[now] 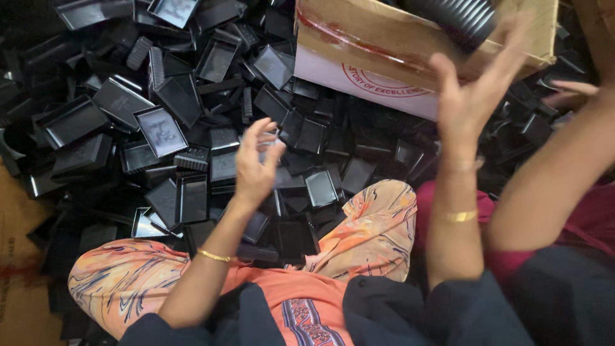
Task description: The person sits on the floor and repeatedly picks up small black plastic parts from a large pile, inspects them by turning them over, and places them into a cardboard box. Another person works nearby doing the same task.
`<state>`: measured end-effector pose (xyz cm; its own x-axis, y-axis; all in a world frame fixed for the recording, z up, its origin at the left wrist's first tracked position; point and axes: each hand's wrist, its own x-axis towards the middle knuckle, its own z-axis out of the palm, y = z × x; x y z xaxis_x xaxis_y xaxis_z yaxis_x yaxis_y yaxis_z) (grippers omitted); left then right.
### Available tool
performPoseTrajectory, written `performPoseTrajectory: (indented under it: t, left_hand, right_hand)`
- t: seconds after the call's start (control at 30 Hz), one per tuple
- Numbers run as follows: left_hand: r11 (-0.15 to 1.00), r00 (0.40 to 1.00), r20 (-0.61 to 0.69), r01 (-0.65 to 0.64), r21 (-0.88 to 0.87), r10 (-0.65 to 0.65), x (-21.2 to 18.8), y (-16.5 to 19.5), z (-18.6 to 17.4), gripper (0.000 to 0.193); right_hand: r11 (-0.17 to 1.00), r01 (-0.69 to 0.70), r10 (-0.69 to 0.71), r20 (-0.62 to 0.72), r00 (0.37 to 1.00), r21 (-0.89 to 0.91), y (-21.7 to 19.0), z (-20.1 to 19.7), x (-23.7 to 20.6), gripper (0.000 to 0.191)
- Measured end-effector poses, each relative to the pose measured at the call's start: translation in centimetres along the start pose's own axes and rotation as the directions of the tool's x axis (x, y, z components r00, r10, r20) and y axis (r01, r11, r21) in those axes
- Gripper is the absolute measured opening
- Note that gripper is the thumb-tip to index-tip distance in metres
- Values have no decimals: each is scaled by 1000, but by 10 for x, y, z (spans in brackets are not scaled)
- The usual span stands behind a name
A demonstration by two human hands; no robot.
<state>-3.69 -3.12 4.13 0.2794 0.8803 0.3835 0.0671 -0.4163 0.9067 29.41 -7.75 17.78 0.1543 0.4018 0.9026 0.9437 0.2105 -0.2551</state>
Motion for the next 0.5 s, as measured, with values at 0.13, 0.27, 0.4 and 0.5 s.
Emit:
performPoseTrajectory:
  t: [0.13,0.27,0.4,0.5]
  left_hand:
    - [885,985,23,141,444,-169,25,-65,-14,37]
    - [516,925,73,142,845,-374,26,-114,-6,74]
    - [376,874,86,115,919,-478,24,-129,2,66]
    - [414,853,146,89,906,-502,15,-122,-5,59]
  right_hand:
    - [833,-500,429,293,854,239,18,47,-32,38]
    - [987,-151,122,868,482,-55,-5,108,-157,51]
    - [908,-396,326,829,455,-139,-27,165,-223,71]
    - [826,-369,544,771,330,-425,-46,196,-228,81]
